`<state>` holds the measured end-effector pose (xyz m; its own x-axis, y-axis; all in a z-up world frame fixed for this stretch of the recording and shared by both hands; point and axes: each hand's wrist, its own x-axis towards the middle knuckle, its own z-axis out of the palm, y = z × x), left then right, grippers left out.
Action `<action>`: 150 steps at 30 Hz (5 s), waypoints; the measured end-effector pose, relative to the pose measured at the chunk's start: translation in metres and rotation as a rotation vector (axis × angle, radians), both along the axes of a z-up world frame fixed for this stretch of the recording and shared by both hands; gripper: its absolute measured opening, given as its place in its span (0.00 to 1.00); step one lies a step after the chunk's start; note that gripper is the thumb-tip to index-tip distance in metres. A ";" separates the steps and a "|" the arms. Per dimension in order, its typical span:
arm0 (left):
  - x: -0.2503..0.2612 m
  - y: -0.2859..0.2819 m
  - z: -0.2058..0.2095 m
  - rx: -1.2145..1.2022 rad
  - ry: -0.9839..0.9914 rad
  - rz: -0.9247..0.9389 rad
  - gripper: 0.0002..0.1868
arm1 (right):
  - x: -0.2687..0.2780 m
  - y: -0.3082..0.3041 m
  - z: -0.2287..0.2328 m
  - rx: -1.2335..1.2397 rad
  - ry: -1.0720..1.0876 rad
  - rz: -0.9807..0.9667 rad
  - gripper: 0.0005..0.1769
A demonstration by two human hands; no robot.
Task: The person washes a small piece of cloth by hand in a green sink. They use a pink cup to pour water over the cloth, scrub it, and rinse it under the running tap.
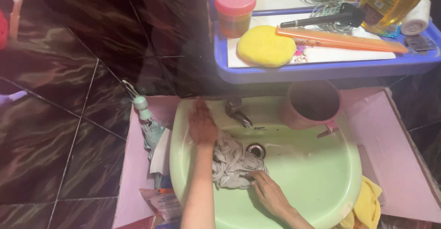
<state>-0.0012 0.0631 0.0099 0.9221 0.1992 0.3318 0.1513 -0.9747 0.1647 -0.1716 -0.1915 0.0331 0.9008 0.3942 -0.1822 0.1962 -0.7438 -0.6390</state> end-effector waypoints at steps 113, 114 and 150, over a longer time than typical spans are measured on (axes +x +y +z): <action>-0.117 0.052 0.041 -0.440 -0.060 -0.040 0.29 | 0.171 0.145 -0.006 0.021 -0.394 0.238 0.54; -0.117 0.050 0.043 -0.439 -0.041 -0.031 0.28 | 0.169 0.142 -0.005 0.079 -0.410 0.261 0.53; -0.117 0.049 0.056 -0.465 0.043 0.029 0.37 | 0.186 0.187 0.005 0.027 -0.475 0.538 0.39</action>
<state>-0.1181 0.1123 0.0655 0.9249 0.3439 0.1622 0.1941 -0.7939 0.5763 0.0144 -0.0040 0.0380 0.5600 0.8046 0.1973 0.7927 -0.4511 -0.4100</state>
